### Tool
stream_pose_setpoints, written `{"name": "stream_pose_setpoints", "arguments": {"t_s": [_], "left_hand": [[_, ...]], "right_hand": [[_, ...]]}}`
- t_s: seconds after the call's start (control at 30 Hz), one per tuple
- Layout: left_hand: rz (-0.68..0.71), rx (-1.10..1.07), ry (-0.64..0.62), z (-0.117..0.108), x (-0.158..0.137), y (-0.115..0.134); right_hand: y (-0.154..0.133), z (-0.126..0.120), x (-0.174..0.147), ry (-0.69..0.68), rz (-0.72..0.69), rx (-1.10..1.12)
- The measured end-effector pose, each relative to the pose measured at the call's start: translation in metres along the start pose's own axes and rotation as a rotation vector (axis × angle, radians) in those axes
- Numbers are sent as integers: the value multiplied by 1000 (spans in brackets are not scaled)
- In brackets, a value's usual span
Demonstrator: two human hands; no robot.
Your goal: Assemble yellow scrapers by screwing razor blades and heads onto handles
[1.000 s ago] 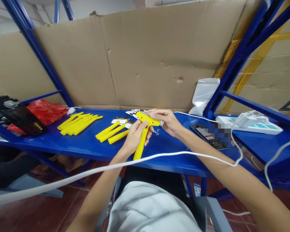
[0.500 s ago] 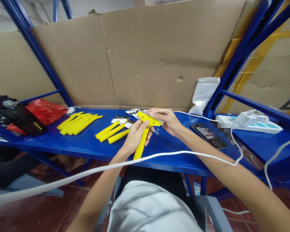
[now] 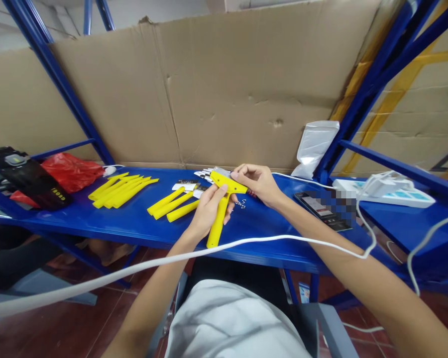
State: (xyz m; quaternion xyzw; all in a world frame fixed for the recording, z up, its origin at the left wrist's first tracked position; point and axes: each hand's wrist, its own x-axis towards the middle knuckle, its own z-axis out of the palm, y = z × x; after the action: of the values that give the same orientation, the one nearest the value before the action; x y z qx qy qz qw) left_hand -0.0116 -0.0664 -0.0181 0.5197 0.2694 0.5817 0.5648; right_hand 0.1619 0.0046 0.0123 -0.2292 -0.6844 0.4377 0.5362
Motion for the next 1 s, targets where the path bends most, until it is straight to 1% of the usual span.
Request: {"name": "stream_pose_setpoints", "arguments": {"t_s": [0.17, 0.3, 0.47, 0.6, 0.73, 1.0], "left_hand": [[-17, 3, -18, 0, -1, 1], [-42, 2, -34, 1, -2, 3], [-40, 10, -50, 1, -2, 4], [-20, 51, -21, 3, -2, 5], [-7, 47, 13, 3, -2, 5], [-2, 55, 12, 3, -2, 5]], "right_hand": [[-2, 0, 1, 5, -43, 21], [-2, 2, -1, 13, -31, 58], [-2, 4, -3, 25, -14, 52], [-1, 5, -3, 18, -25, 55], [-1, 2, -2, -1, -54, 24], [3, -2, -1, -15, -80, 25]]}}
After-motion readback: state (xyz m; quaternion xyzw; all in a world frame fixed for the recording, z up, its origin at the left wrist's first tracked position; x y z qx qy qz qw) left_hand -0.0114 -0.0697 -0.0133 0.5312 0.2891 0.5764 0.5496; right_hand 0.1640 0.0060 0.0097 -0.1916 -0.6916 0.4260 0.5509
